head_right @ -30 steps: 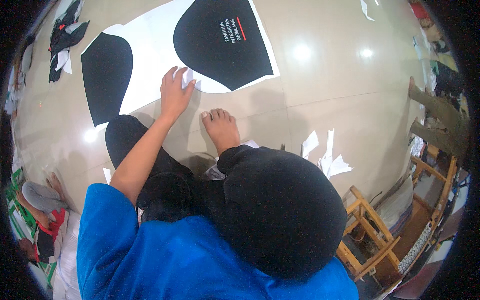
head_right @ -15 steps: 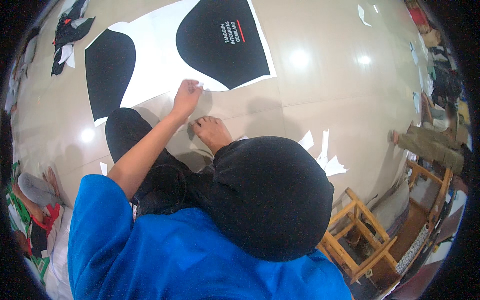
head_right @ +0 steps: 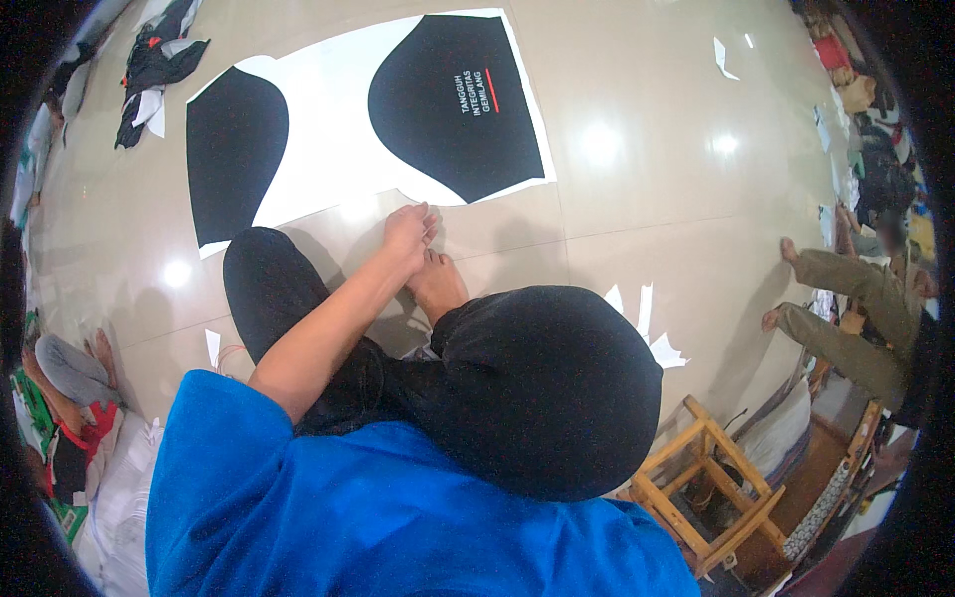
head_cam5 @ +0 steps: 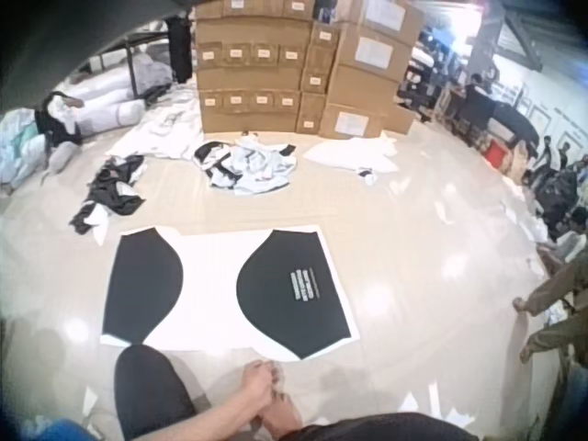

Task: The person sits on the floor and uses shears to cut a black fabric piece along the edge of a white paper template. They trim the excess fabric around the template's perimeter and then remove the template to reveal the cut shape.

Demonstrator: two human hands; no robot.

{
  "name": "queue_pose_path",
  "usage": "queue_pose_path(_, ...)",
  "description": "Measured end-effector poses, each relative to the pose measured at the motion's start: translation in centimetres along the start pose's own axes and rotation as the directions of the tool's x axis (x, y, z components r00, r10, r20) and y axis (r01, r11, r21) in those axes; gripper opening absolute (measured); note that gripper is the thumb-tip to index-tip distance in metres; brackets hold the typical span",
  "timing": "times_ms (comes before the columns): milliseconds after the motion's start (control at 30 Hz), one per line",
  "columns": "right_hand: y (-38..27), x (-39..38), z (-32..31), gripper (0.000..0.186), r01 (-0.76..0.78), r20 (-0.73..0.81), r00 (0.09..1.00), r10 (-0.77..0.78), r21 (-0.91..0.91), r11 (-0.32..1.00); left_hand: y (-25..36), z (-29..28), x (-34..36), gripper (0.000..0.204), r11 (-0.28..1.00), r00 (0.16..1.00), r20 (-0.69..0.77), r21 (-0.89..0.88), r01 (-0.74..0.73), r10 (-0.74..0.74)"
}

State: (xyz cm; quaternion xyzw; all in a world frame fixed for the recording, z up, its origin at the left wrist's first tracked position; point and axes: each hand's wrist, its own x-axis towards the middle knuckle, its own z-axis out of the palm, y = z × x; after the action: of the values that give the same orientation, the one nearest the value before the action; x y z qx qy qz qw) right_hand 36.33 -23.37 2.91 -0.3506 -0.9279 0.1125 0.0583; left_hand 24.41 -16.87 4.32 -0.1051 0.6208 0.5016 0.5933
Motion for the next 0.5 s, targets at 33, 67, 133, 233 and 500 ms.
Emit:
queue_pose_path(33,0.0,-0.1,-0.1,0.019,0.001,0.006,1.0,-0.001,0.006,1.0,0.0,0.3,0.2,0.061,1.0,1.0,-0.022,-0.013,-0.003,0.002)
queue_pose_path(67,-0.1,-0.2,-0.1,0.019,0.001,0.02,1.0,-0.001,0.015,1.0,-0.1,0.5,0.4,0.063,1.0,0.999,-0.044,-0.026,-0.006,0.005)
queue_pose_path(133,-0.4,-0.4,-0.4,0.02,-0.004,0.049,0.999,0.003,0.024,1.0,-0.4,1.5,0.2,0.059,0.999,0.995,-0.103,-0.043,-0.021,0.017)
queue_pose_path(233,-0.3,-0.6,-0.9,0.021,-0.01,0.078,0.997,0.008,0.027,1.0,0.0,2.3,-0.4,0.049,0.997,0.996,-0.084,-0.075,-0.007,0.001)
queue_pose_path(500,-0.9,-0.6,-1.4,0.024,-0.014,0.123,0.992,0.008,0.047,0.999,1.4,2.5,-0.9,0.034,0.985,0.996,-0.081,-0.169,0.03,-0.044)
